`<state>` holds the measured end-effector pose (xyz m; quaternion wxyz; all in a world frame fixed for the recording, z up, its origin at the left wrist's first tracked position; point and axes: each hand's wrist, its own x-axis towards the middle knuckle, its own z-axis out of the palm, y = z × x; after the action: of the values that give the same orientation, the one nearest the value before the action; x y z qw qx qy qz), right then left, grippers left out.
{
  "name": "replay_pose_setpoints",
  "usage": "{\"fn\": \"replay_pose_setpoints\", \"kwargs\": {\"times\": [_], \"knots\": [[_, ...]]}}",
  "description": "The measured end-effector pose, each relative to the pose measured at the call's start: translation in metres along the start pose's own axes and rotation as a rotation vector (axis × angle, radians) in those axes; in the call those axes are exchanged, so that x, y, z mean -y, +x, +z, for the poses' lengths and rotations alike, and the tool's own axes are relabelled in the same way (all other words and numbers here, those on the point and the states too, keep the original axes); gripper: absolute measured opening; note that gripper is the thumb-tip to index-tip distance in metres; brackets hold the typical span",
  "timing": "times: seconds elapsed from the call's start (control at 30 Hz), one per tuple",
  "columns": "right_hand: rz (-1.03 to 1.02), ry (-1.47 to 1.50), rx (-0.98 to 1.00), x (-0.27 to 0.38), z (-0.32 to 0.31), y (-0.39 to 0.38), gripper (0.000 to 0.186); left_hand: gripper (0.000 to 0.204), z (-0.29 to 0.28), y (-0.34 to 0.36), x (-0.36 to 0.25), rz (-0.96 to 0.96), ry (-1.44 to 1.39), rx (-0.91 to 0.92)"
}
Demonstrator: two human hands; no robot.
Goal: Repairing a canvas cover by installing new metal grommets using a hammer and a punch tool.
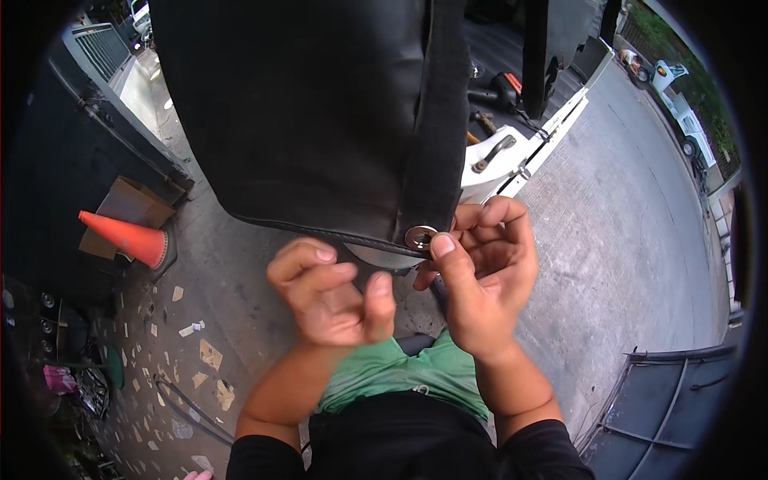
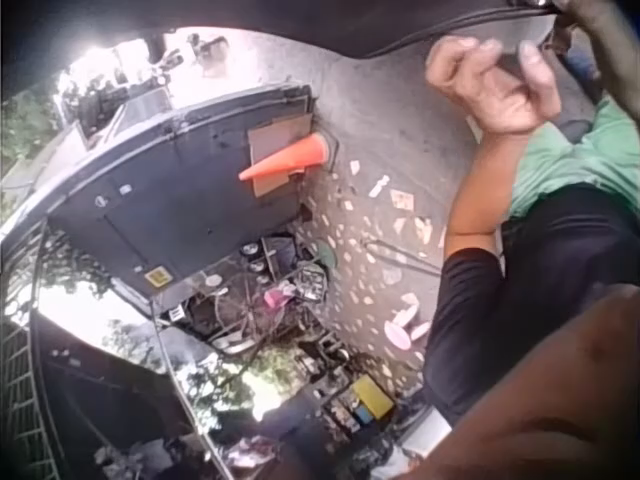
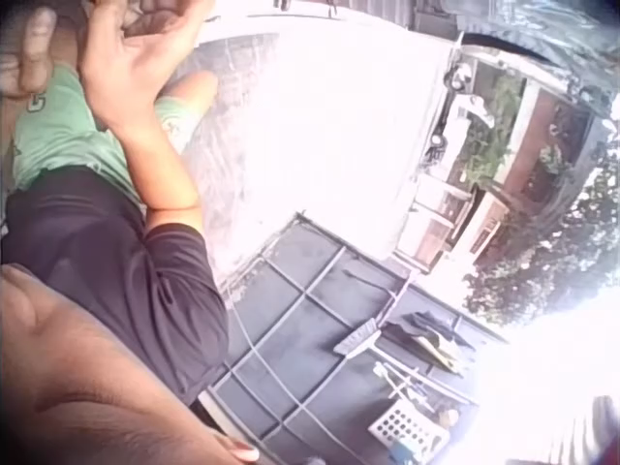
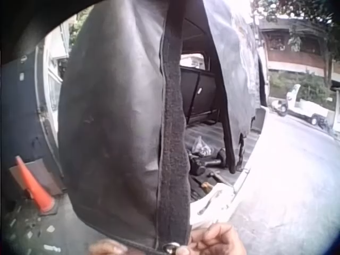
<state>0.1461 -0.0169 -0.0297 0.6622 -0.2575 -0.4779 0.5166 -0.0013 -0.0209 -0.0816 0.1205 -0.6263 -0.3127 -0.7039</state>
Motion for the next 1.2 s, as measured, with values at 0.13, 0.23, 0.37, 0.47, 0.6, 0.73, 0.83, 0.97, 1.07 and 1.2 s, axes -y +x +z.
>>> {"fn": "replay_pose_setpoints", "kwargs": {"times": [0.13,0.23,0.37,0.47,0.6,0.73,0.83,0.97,1.07,1.2], "knots": [[0.007,0.012,0.022,0.005,-0.001,0.0,0.039,0.036,0.008,0.003,-0.032,-0.896,-0.777,-0.021],[-0.019,0.037,0.084,0.007,-0.006,0.003,0.039,0.03,0.007,0.018,-0.028,-0.935,-0.977,0.112],[0.029,-0.011,0.145,0.014,-0.013,0.006,0.035,0.016,0.012,0.036,-0.033,-0.936,-0.843,0.126],[0.105,0.048,0.159,0.012,-0.02,0.006,0.035,0.011,0.013,0.036,-0.034,-0.912,-0.698,0.114],[0.163,0.196,0.173,0.008,-0.027,0.005,0.045,0.01,0.017,0.033,-0.03,-0.787,-0.685,0.121],[0.277,0.388,0.194,0.003,-0.025,0.005,0.05,0.009,0.018,0.039,-0.045,-0.901,-0.807,0.091],[0.333,0.542,0.257,-0.004,-0.027,0.001,0.051,0.009,0.018,0.04,-0.052,-0.882,-0.766,0.09],[0.356,0.662,0.259,-0.01,-0.026,-0.005,0.056,0.008,0.018,0.041,-0.055,-0.848,-0.75,0.057],[0.343,0.733,0.27,-0.015,-0.022,-0.008,0.058,0.007,0.017,0.041,-0.054,-0.821,-0.752,0.042],[0.323,0.798,0.281,-0.019,-0.018,-0.011,0.058,0.008,0.016,0.041,-0.056,-0.827,-0.728,0.019]]}}
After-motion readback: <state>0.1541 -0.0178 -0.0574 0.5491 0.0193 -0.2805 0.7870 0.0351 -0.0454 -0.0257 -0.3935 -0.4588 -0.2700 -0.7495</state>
